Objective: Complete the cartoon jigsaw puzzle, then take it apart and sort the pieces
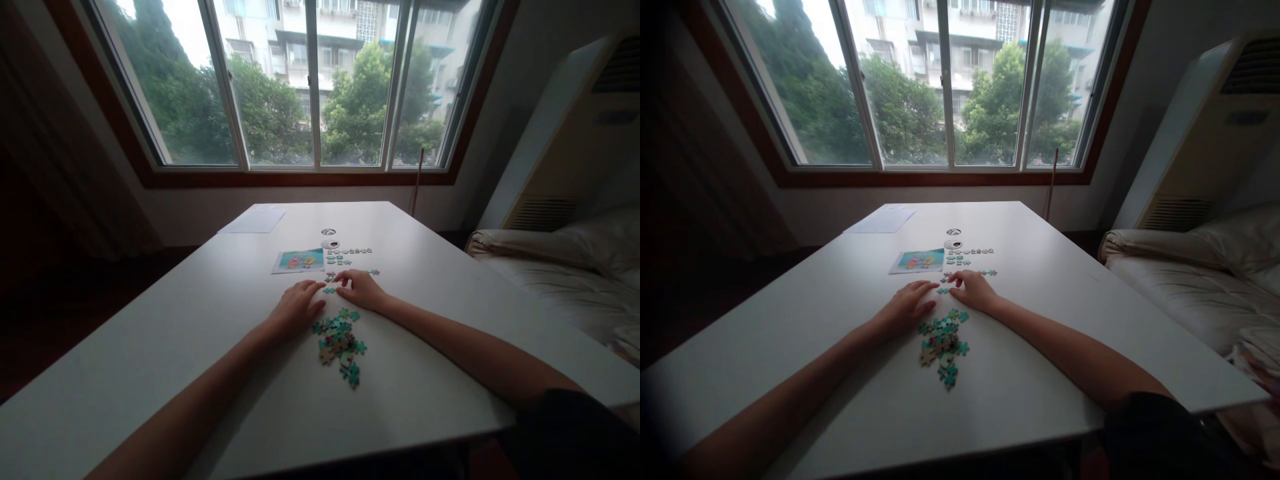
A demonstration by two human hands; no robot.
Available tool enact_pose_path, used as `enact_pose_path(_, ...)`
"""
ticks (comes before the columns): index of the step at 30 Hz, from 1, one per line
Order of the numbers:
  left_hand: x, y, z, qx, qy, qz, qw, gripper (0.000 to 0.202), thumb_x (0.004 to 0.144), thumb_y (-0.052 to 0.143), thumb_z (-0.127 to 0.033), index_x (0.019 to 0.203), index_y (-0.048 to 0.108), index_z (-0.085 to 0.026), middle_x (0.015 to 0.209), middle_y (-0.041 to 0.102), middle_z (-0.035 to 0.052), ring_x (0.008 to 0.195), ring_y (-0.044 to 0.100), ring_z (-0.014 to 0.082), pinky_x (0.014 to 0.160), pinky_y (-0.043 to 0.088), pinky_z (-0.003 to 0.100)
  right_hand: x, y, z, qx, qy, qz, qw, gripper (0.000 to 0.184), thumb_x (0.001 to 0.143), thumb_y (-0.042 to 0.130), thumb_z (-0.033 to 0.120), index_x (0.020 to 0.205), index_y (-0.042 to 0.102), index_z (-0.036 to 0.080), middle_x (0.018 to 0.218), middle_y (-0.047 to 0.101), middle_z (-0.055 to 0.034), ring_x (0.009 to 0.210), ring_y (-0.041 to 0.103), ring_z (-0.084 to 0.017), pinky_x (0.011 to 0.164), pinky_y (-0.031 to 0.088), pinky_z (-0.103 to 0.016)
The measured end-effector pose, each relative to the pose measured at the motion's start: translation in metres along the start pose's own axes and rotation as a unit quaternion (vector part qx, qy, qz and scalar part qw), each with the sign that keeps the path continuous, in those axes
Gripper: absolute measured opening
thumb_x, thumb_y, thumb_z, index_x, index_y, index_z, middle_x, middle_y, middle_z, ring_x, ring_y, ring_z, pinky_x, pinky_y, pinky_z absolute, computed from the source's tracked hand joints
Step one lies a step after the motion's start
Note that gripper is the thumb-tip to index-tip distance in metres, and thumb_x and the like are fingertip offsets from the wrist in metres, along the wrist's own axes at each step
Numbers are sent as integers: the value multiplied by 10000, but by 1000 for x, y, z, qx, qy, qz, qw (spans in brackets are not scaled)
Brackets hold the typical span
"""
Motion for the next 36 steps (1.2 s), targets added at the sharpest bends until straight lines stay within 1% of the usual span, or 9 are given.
enact_pose_path(2,-1,3,0,15,-9,33,999,401,846,390,-373,1224,433,-245,1255,449,96,1148,405,253,935,321,423,-3,-1,2,6,-16,-12,1000,235,703,578,178,935,612,174,754,576,0,581,464,-82,601,378,-215)
enact_pose_path(6,-2,7,0,42,-23,71,996,420,865,328,-403,1266,382,-290,1328,377,85,1212,334,264,956,278,454,-9,0,6,-5,-40,2,999,143,733,544,156,827,651,170,759,556,-19,601,466,-86,631,388,-222)
enact_pose_path(10,-2,10,0,60,-36,92,993,460,874,284,-432,1313,302,-295,1374,311,82,1247,279,265,973,242,461,-11,1,5,-27,-31,-3,999,169,748,537,162,858,664,174,753,544,-28,664,490,-106,685,394,-236)
enact_pose_path(13,-2,10,-1,60,-40,90,993,486,870,281,-448,1325,281,-275,1377,306,90,1250,272,267,976,232,465,-11,1,4,-38,-22,-5,999,177,761,529,172,876,663,176,752,537,-29,680,495,-112,699,395,-241)
enact_pose_path(19,-2,7,-3,50,-34,73,995,451,869,310,-423,1290,346,-267,1356,344,96,1234,302,269,963,249,463,-12,-1,6,-45,-25,-3,999,175,772,519,175,878,659,171,761,534,-34,684,496,-115,702,394,-244)
enact_pose_path(27,0,9,-4,60,-33,79,995,470,874,291,-433,1310,323,-263,1369,320,102,1237,295,276,967,239,467,-13,-4,5,-37,-18,-3,999,172,766,522,179,870,658,172,761,535,-33,689,495,-115,709,389,-246)
enact_pose_path(30,0,9,-5,62,-34,81,994,471,874,288,-436,1312,320,-265,1370,317,104,1240,290,279,967,238,475,-12,-6,5,-26,-12,-9,1000,167,754,525,174,860,653,169,766,546,-27,647,478,-99,675,385,-233)
enact_pose_path(33,0,9,-4,65,-34,85,994,476,875,277,-442,1315,315,-264,1374,308,110,1243,281,290,965,235,490,-10,-10,3,-3,22,-20,1000,138,736,525,165,813,639,150,723,555,-11,592,450,-83,605,371,-211)
enact_pose_path(36,-1,9,-3,64,-33,83,994,476,877,271,-444,1315,312,-263,1377,305,104,1247,274,291,968,231,495,-9,-14,1,34,57,23,998,119,731,525,176,778,628,140,617,519,21,547,421,-74,535,339,-192)
Point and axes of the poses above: each hand's wrist, its own x-axis towards the middle knuckle, its own y-axis out of the palm, z = x × y, the point moved 4 cm from there along x, towards the middle knuckle
